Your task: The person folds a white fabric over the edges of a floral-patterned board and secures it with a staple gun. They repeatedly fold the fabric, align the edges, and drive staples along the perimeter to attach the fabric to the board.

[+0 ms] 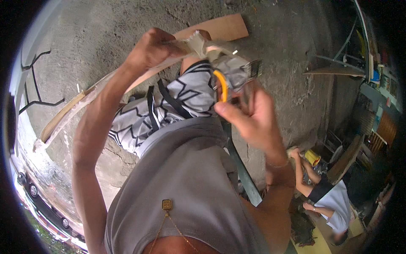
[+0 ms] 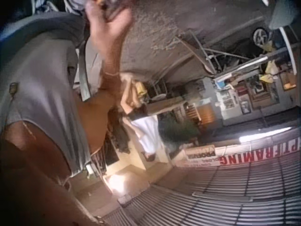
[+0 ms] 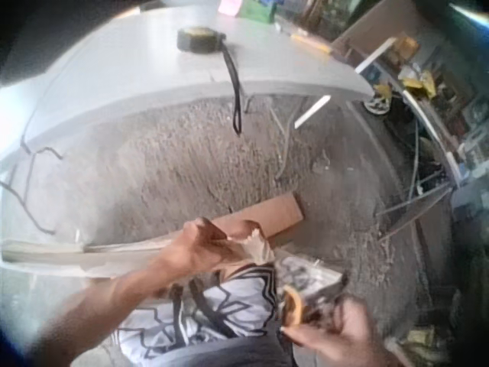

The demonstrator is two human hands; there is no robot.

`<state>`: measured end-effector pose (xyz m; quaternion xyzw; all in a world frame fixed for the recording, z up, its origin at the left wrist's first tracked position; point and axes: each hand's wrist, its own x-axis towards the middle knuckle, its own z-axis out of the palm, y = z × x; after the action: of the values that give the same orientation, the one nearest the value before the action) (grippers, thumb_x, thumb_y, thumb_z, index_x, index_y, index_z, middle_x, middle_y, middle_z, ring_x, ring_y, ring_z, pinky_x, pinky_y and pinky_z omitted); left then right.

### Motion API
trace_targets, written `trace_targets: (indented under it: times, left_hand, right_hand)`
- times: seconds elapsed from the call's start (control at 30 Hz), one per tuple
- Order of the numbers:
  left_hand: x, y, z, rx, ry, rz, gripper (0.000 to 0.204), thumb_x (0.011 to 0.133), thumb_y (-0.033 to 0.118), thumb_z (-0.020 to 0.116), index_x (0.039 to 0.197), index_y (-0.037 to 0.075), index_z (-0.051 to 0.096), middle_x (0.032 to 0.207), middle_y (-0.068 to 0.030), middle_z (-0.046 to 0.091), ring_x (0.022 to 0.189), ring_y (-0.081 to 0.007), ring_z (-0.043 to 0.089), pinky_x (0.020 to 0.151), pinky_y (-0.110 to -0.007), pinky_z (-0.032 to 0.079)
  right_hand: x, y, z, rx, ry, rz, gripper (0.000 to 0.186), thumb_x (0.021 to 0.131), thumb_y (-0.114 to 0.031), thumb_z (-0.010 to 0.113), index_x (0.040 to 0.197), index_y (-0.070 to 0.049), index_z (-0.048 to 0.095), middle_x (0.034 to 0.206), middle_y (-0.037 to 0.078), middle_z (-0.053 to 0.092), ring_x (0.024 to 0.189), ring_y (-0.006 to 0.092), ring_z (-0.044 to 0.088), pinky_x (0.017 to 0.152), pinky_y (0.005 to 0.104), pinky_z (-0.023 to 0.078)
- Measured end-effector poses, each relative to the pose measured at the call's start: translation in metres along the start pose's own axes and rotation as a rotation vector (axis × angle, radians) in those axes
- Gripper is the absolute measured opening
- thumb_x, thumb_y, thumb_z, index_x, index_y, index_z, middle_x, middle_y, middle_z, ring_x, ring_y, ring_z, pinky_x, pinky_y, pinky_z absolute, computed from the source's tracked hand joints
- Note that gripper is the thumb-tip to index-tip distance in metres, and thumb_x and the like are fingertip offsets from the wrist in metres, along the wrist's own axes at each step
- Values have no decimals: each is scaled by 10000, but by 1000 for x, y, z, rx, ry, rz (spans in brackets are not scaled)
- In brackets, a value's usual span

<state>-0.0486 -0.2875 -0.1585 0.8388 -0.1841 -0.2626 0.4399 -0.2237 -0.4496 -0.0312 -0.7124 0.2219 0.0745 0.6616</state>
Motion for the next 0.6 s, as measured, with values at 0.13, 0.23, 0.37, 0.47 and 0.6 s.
trace_targets:
  times: [0.13, 0.23, 0.37, 0.47, 0.6]
  left_hand:
    - [8, 7, -9, -7, -116, -45, 402, 615, 313, 754, 875, 9, 711, 742, -162, 663, 686, -224, 639, 691, -319, 512]
    - [9, 8, -8, 5, -120, -28, 411, 636, 281, 748, 916, -16, 700, 750, -148, 667, 697, -207, 637, 689, -311, 506]
    - [7, 22, -15, 29, -198, -81, 435, 675, 239, 739, 988, -57, 680, 819, -135, 686, 757, -185, 641, 724, -309, 496]
    - [6, 25, -14, -34, -227, -77, 405, 678, 244, 735, 956, -48, 690, 779, -121, 678, 711, -167, 620, 697, -311, 489]
    - [2, 30, -12, -33, -280, -81, 335, 684, 242, 730, 880, -28, 708, 699, -96, 660, 635, -144, 585, 637, -309, 468]
  right_hand:
    - [-7, 54, 9, -202, -37, -4, 309, 821, -167, 694, 1025, 14, 549, 722, 53, 608, 647, 78, 545, 576, 263, 443]
    - [-1, 45, 24, -321, 9, 27, 302, 821, -181, 696, 995, 11, 539, 679, 93, 597, 615, 134, 587, 564, 295, 455]
    - [6, 50, 36, -356, 32, -26, 272, 825, -173, 690, 952, 7, 532, 694, 116, 604, 604, 187, 608, 563, 314, 468]
    - [9, 44, 42, -366, 16, 15, 261, 826, -169, 687, 942, 5, 531, 702, 126, 606, 605, 202, 611, 565, 327, 472]
    - [9, 48, 42, -386, -5, 41, 302, 837, -215, 688, 956, 4, 518, 684, 127, 593, 587, 226, 604, 552, 329, 464]
